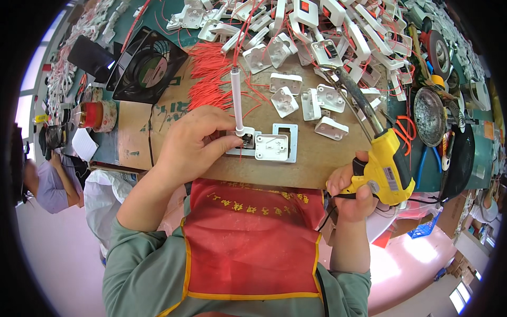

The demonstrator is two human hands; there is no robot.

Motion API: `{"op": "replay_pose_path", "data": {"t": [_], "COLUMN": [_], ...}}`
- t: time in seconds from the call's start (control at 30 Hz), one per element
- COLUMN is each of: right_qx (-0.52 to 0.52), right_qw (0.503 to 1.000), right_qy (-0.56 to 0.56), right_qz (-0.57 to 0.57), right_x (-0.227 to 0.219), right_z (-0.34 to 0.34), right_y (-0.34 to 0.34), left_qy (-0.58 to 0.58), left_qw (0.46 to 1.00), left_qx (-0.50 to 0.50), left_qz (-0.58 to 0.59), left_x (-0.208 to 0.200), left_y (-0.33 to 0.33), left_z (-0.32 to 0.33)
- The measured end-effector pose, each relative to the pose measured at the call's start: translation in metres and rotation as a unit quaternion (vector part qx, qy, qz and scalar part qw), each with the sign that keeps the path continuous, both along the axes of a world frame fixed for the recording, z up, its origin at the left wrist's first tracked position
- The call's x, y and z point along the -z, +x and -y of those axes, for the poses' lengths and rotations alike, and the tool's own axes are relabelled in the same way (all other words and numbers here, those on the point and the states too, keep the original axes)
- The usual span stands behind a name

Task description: Soldering red wires to small white plastic electronic components at a factory workbench.

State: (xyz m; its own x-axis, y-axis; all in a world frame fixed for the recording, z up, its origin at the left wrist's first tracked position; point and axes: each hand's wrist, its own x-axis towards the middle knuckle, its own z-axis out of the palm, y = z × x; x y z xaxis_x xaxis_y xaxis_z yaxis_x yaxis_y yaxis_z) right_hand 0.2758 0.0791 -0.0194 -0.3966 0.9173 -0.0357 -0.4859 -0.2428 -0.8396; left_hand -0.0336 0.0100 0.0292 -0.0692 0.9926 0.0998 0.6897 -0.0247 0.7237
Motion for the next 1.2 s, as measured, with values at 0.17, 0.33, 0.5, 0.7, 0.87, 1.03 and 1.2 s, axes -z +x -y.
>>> {"op": "replay_pose_path", "data": {"t": [0.17, 0.33, 0.5, 0.7, 0.87, 1.03, 1.2], "right_qx": [0.0, 0.002, -0.027, -0.014, -0.03, -0.053, -0.062], "right_qw": [1.0, 1.0, 0.998, 0.998, 0.998, 0.996, 0.996], "right_qy": [0.006, 0.013, 0.057, 0.054, 0.052, 0.036, 0.034], "right_qz": [-0.007, -0.007, -0.018, 0.005, 0.032, 0.062, 0.051], "right_x": [0.002, 0.001, 0.007, 0.003, -0.005, -0.016, -0.016], "right_z": [-0.001, -0.001, -0.002, 0.002, 0.014, 0.027, 0.032], "right_y": [-0.001, -0.001, 0.003, 0.002, 0.008, 0.019, 0.025], "left_qy": [0.112, 0.14, 0.132, 0.221, 0.216, 0.188, 0.195], "left_qw": [0.994, 0.961, 0.952, 0.969, 0.958, 0.96, 0.965], "left_qx": [0.0, 0.153, 0.186, 0.089, 0.091, 0.079, 0.078], "left_qz": [-0.011, -0.181, -0.203, -0.067, -0.166, -0.192, -0.158], "left_x": [0.001, 0.004, 0.005, 0.01, 0.01, 0.006, 0.01], "left_y": [0.004, 0.0, 0.001, 0.026, 0.04, 0.046, 0.039], "left_z": [0.009, 0.025, 0.022, 0.009, -0.002, -0.002, 0.006]}}
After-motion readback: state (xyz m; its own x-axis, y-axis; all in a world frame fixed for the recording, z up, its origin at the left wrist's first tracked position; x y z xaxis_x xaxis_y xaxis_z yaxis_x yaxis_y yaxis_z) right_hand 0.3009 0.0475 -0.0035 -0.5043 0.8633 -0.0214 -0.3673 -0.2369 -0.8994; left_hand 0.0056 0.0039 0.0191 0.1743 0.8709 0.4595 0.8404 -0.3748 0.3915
